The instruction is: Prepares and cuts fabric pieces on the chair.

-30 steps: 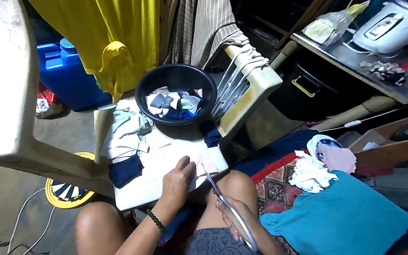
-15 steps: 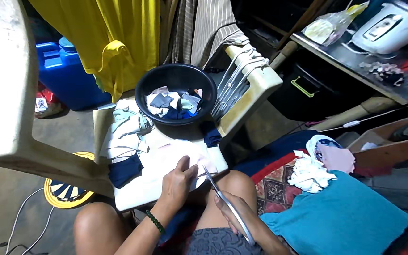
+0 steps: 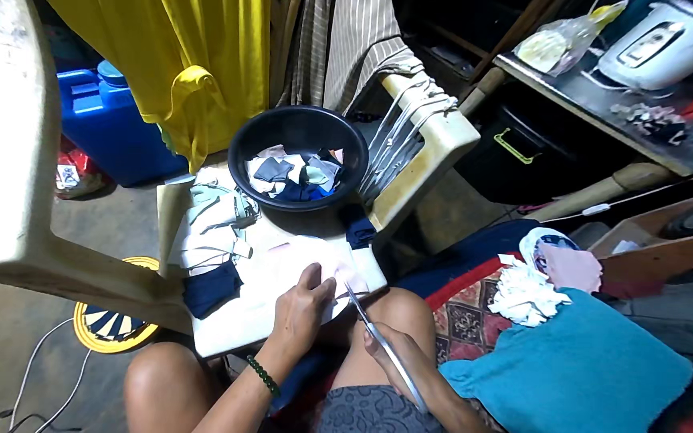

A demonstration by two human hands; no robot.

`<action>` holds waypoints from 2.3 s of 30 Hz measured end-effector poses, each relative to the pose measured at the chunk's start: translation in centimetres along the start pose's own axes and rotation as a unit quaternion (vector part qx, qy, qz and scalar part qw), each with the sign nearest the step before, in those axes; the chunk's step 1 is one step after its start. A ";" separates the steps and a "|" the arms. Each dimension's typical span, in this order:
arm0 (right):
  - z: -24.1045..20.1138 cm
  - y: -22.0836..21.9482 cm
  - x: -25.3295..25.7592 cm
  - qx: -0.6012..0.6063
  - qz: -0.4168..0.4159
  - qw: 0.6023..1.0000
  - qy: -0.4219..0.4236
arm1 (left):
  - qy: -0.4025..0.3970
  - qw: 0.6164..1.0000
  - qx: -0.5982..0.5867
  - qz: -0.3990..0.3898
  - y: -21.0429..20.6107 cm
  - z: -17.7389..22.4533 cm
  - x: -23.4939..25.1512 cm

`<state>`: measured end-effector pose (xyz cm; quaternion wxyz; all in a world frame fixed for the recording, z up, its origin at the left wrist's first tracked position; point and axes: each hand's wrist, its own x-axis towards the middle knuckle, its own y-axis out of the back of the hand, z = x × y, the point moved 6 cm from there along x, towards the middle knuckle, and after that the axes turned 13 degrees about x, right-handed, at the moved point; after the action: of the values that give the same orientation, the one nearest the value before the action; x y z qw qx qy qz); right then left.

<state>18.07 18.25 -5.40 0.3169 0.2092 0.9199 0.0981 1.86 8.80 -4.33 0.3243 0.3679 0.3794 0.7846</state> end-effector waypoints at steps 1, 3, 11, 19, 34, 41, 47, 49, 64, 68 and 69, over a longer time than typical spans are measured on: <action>0.0 0.0 0.0 -0.008 0.003 1.000 0.003 | 0.001 1.000 0.000 -0.001 0.0 0.0 0.0; 0.0 0.2 0.1 -0.024 0.016 1.000 0.009 | -0.001 1.000 -0.001 -0.002 0.0 0.0 0.0; 1.5 0.1 0.6 0.067 0.030 0.997 -0.013 | -0.001 1.000 -0.002 0.016 0.0 0.0 0.0; 0.2 0.2 0.6 0.036 -0.032 0.999 0.008 | -0.004 1.000 -0.008 0.015 -0.1 -0.1 0.0; -0.2 0.4 1.3 -0.012 -0.015 1.000 0.018 | -0.003 1.000 -0.007 0.014 -0.1 -0.1 0.0; 0.5 0.2 1.5 0.048 0.023 0.999 -0.009 | -0.004 1.000 -0.006 0.027 -0.1 -0.1 0.0; 0.1 0.2 1.4 0.033 -0.043 0.998 -0.007 | -0.005 1.000 -0.011 0.022 -0.1 -0.1 -0.1; -0.3 0.2 1.7 0.021 -0.044 0.999 -0.007 | -0.004 1.000 -0.011 0.019 -0.1 -0.1 0.0; -0.8 0.4 2.5 -0.011 -0.027 1.000 -0.001 | 0.001 1.000 -0.013 0.014 -0.1 -0.1 0.0; -0.7 0.1 2.5 0.009 0.001 1.000 0.001 | 0.002 1.000 -0.012 0.010 -0.1 -0.1 0.0; -0.6 0.0 2.6 0.015 0.008 1.000 -0.002 | 0.001 1.000 -0.012 0.012 -0.2 -0.1 0.0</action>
<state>15.87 19.37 -6.32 0.3152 0.2219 0.9187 0.0864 1.85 8.83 -4.49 0.3189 0.3672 0.3660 0.7934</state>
